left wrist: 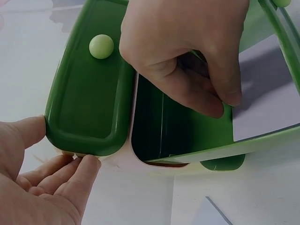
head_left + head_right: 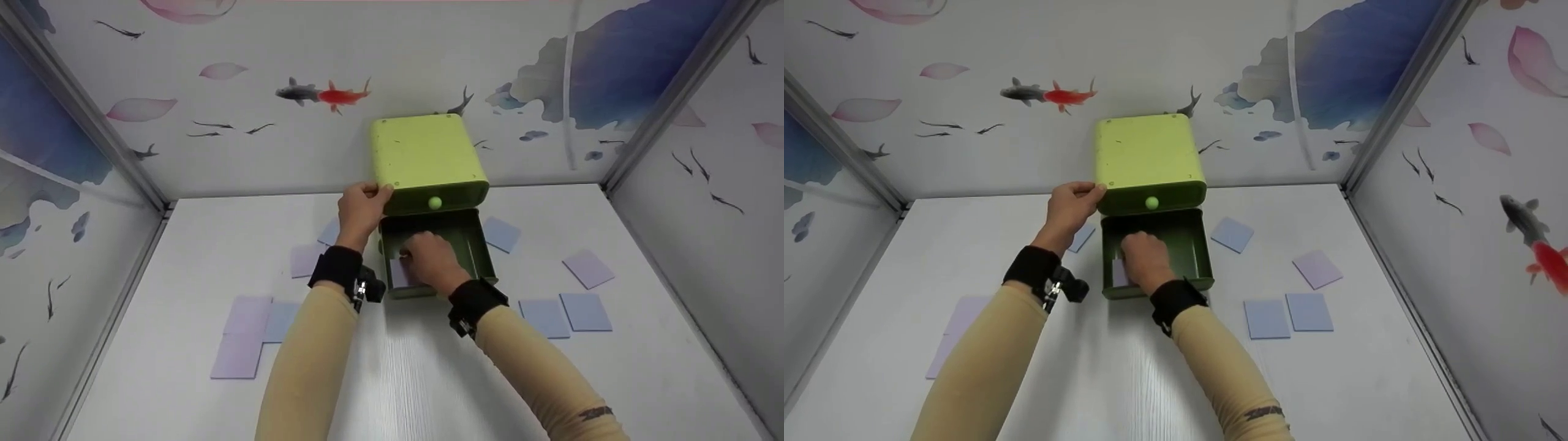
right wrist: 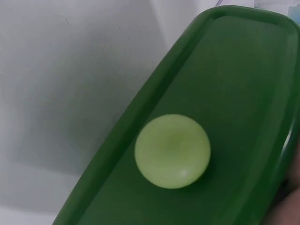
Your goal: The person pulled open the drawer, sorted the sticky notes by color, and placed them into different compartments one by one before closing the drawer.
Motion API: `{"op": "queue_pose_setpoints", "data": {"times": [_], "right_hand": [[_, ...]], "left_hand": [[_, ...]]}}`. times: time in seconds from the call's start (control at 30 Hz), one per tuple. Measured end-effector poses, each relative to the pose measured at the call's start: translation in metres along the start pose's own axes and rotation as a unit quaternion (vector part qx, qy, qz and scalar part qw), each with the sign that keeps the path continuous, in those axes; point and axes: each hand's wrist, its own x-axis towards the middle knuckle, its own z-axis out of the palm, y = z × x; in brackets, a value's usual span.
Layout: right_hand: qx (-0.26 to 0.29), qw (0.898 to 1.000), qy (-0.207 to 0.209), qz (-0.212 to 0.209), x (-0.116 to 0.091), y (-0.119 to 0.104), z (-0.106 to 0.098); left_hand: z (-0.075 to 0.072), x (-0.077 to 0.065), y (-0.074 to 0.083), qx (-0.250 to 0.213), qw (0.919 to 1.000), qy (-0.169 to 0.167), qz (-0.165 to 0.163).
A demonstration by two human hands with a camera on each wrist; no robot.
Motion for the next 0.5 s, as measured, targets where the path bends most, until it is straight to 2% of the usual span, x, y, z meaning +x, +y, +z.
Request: {"op": "queue_pose_setpoints", "data": {"times": [0.17,0.5], "right_hand": [[0.013,1.0,-0.011,-0.005,-0.003,0.001,-0.01],[0.024,0.999,0.018,-0.017,-0.009,0.017,-0.036]], "left_hand": [[0.0,0.001,0.001,0.004,1.0,0.006,-0.001],[0.001,0.003,-0.001,0.002,1.0,0.005,0.002]]}}
